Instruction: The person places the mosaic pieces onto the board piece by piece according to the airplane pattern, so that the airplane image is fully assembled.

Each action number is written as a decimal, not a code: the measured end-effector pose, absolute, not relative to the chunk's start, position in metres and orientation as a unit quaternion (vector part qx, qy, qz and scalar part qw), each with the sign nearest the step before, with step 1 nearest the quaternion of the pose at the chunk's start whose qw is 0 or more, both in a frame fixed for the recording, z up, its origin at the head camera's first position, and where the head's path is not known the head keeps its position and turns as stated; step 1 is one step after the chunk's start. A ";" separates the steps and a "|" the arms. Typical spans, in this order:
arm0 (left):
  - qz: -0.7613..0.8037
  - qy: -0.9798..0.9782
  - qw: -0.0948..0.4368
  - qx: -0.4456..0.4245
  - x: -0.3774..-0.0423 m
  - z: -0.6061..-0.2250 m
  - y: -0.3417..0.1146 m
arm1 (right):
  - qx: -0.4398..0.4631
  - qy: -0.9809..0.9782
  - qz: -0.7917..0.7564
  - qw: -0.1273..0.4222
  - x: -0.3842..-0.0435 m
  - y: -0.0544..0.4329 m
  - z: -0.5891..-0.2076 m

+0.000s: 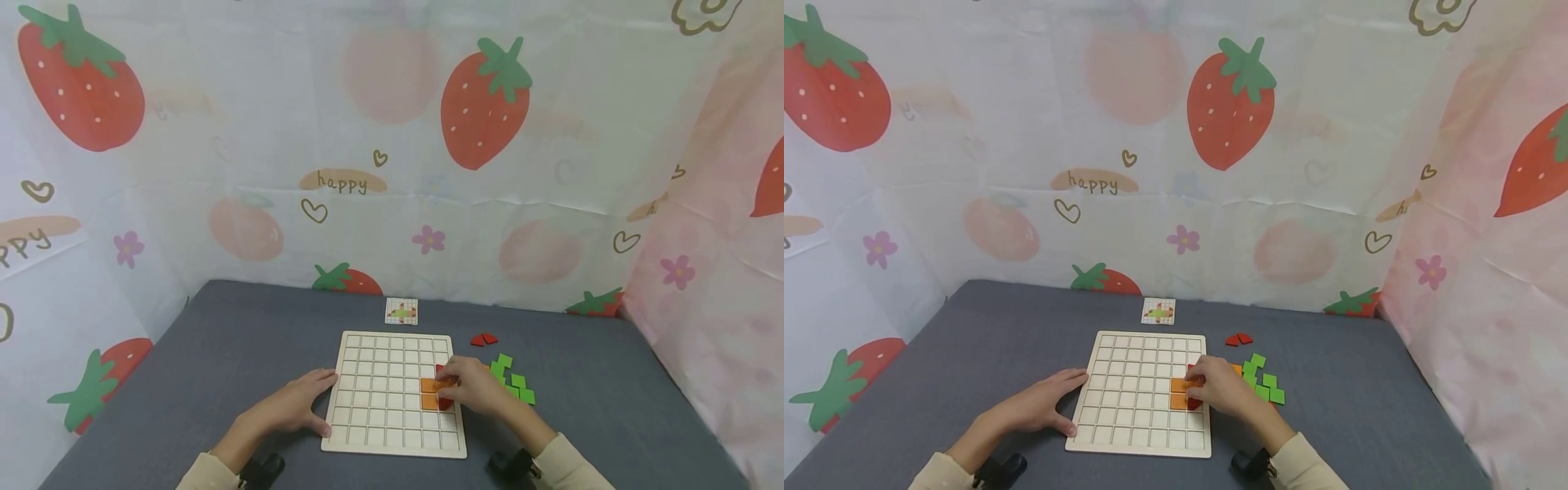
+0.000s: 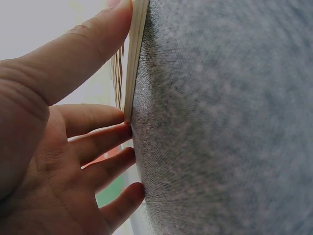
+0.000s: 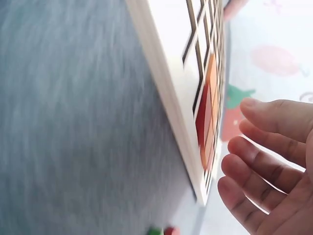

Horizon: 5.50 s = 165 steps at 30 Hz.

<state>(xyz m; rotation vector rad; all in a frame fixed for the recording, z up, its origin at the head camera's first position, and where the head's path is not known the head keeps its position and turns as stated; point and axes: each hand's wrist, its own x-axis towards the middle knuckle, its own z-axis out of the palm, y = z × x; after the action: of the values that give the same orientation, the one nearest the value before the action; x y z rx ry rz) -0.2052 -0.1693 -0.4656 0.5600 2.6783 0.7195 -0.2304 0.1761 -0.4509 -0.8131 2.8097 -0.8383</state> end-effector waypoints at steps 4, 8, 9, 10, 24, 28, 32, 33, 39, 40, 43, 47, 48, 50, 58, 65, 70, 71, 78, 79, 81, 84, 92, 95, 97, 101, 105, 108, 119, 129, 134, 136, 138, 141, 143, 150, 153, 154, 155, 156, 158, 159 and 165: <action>0.248 0.936 0.158 0.193 -0.206 -0.466 -0.169 | -0.251 0.928 -0.272 0.034 -0.235 0.190 -0.449; 0.248 0.936 0.158 0.193 -0.206 -0.466 -0.169 | -0.222 0.939 -0.262 0.022 -0.239 0.204 -0.446; 0.248 0.936 0.158 0.194 -0.206 -0.466 -0.169 | -0.216 0.941 -0.261 0.020 -0.240 0.207 -0.444; 0.249 0.936 0.157 0.193 -0.206 -0.466 -0.169 | -0.210 0.942 -0.261 0.020 -0.242 0.211 -0.443; 0.259 0.931 0.152 0.209 -0.204 -0.463 -0.170 | -0.172 0.952 -0.251 0.023 -0.262 0.254 -0.442; 0.256 0.932 0.155 0.204 -0.204 -0.464 -0.169 | -0.170 0.949 -0.262 0.033 -0.265 0.263 -0.445; 0.253 0.934 0.158 0.198 -0.205 -0.464 -0.169 | -0.170 0.949 -0.261 0.037 -0.267 0.270 -0.447; 0.254 0.934 0.159 0.196 -0.205 -0.464 -0.170 | -0.170 0.950 -0.259 0.037 -0.268 0.271 -0.448; 0.258 0.932 0.159 0.199 -0.204 -0.463 -0.169 | -0.170 0.953 -0.246 0.043 -0.272 0.278 -0.453; 0.258 0.932 0.158 0.200 -0.204 -0.463 -0.169 | -0.171 0.954 -0.244 0.046 -0.272 0.279 -0.453; 0.258 0.932 0.157 0.200 -0.203 -0.462 -0.170 | -0.171 0.955 -0.238 0.053 -0.274 0.280 -0.455; 0.258 0.932 0.156 0.201 -0.202 -0.463 -0.170 | -0.166 0.956 -0.234 0.066 -0.276 0.281 -0.455; 0.258 0.932 0.156 0.201 -0.202 -0.463 -0.170 | -0.163 0.956 -0.234 0.067 -0.276 0.281 -0.456; 0.257 0.932 0.155 0.201 -0.202 -0.463 -0.170 | -0.160 0.957 -0.231 0.068 -0.277 0.281 -0.456; 0.258 0.933 0.156 0.197 -0.202 -0.462 -0.169 | -0.160 0.960 -0.225 0.054 -0.280 0.282 -0.458; 0.260 0.931 0.156 0.202 -0.203 -0.463 -0.170 | -0.154 0.963 -0.218 0.048 -0.280 0.279 -0.458; 0.260 0.931 0.152 0.207 -0.203 -0.463 -0.170 | -0.153 0.964 -0.213 0.045 -0.280 0.278 -0.458; 0.259 0.931 0.152 0.208 -0.203 -0.464 -0.170 | -0.152 0.964 -0.213 0.044 -0.280 0.278 -0.458; 0.258 0.931 0.152 0.209 -0.203 -0.463 -0.170 | -0.154 0.960 -0.228 0.042 -0.280 0.280 -0.458; 0.259 0.931 0.154 0.206 -0.203 -0.463 -0.170 | -0.154 0.960 -0.229 0.040 -0.280 0.280 -0.458; 0.259 0.931 0.156 0.205 -0.204 -0.463 -0.170 | -0.152 0.960 -0.233 0.037 -0.280 0.280 -0.456; 0.257 0.932 0.158 0.202 -0.204 -0.462 -0.170 | -0.152 0.959 -0.235 0.032 -0.279 0.279 -0.454; 0.261 0.929 0.159 0.209 -0.204 -0.461 -0.170 | -0.147 0.957 -0.248 0.032 -0.273 0.272 -0.448; 0.260 0.930 0.158 0.209 -0.203 -0.461 -0.170 | -0.147 0.954 -0.258 0.036 -0.271 0.268 -0.446; 0.261 0.930 0.158 0.205 -0.203 -0.462 -0.170 | -0.148 0.953 -0.263 0.037 -0.269 0.264 -0.444; 0.261 0.930 0.156 0.205 -0.202 -0.463 -0.170 | -0.158 0.952 -0.260 0.032 -0.266 0.258 -0.443; 0.270 0.927 0.158 0.209 -0.201 -0.460 -0.170 | -0.169 0.953 -0.252 0.020 -0.263 0.251 -0.441; 0.274 0.924 0.160 0.211 -0.201 -0.459 -0.170 | -0.176 0.951 -0.255 0.013 -0.262 0.247 -0.440; 0.269 0.926 0.159 0.211 -0.201 -0.457 -0.170 | -0.199 0.943 -0.267 0.005 -0.260 0.225 -0.438; 0.259 0.927 0.159 0.219 -0.203 -0.459 -0.172 | -0.204 0.937 -0.282 0.019 -0.258 0.208 -0.444; 0.269 0.925 0.164 0.211 -0.202 -0.459 -0.170 | -0.224 0.933 -0.281 0.025 -0.255 0.199 -0.441; 0.267 0.926 0.164 0.209 -0.202 -0.459 -0.170 | -0.236 0.932 -0.275 0.023 -0.254 0.196 -0.440; 0.265 0.927 0.161 0.210 -0.202 -0.460 -0.170 | -0.242 0.931 -0.273 0.023 -0.254 0.192 -0.439; 0.265 0.927 0.161 0.212 -0.202 -0.459 -0.170 | -0.246 0.930 -0.273 0.026 -0.253 0.187 -0.439; 0.265 0.926 0.162 0.213 -0.202 -0.458 -0.170 | -0.249 0.929 -0.273 0.030 -0.253 0.183 -0.439; 0.263 0.928 0.165 0.207 -0.202 -0.459 -0.171 | -0.268 0.923 -0.275 0.037 -0.254 0.171 -0.444; 0.263 0.928 0.164 0.206 -0.202 -0.459 -0.171 | -0.274 0.921 -0.273 0.041 -0.256 0.167 -0.446; 0.264 0.928 0.163 0.207 -0.202 -0.459 -0.171 | -0.272 0.922 -0.272 0.044 -0.256 0.165 -0.447; 0.265 0.928 0.162 0.206 -0.202 -0.459 -0.171 | -0.271 0.923 -0.270 0.045 -0.256 0.164 -0.448; 0.266 0.928 0.162 0.206 -0.202 -0.460 -0.171 | -0.271 0.923 -0.269 0.046 -0.256 0.162 -0.448; 0.267 0.927 0.160 0.208 -0.202 -0.459 -0.171 | -0.271 0.924 -0.264 0.047 -0.255 0.159 -0.449; 0.267 0.927 0.159 0.208 -0.202 -0.460 -0.170 | -0.273 0.924 -0.264 0.047 -0.254 0.157 -0.449; 0.263 0.930 0.158 0.204 -0.202 -0.461 -0.171 | -0.298 0.915 -0.268 0.048 -0.251 0.150 -0.450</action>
<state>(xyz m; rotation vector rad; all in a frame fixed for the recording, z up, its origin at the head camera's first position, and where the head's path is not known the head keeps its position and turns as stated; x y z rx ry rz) -0.2020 -0.1710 -0.4614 0.5821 2.6598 0.7519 -0.2510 0.1503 -0.4504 -0.9072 2.7902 -0.8170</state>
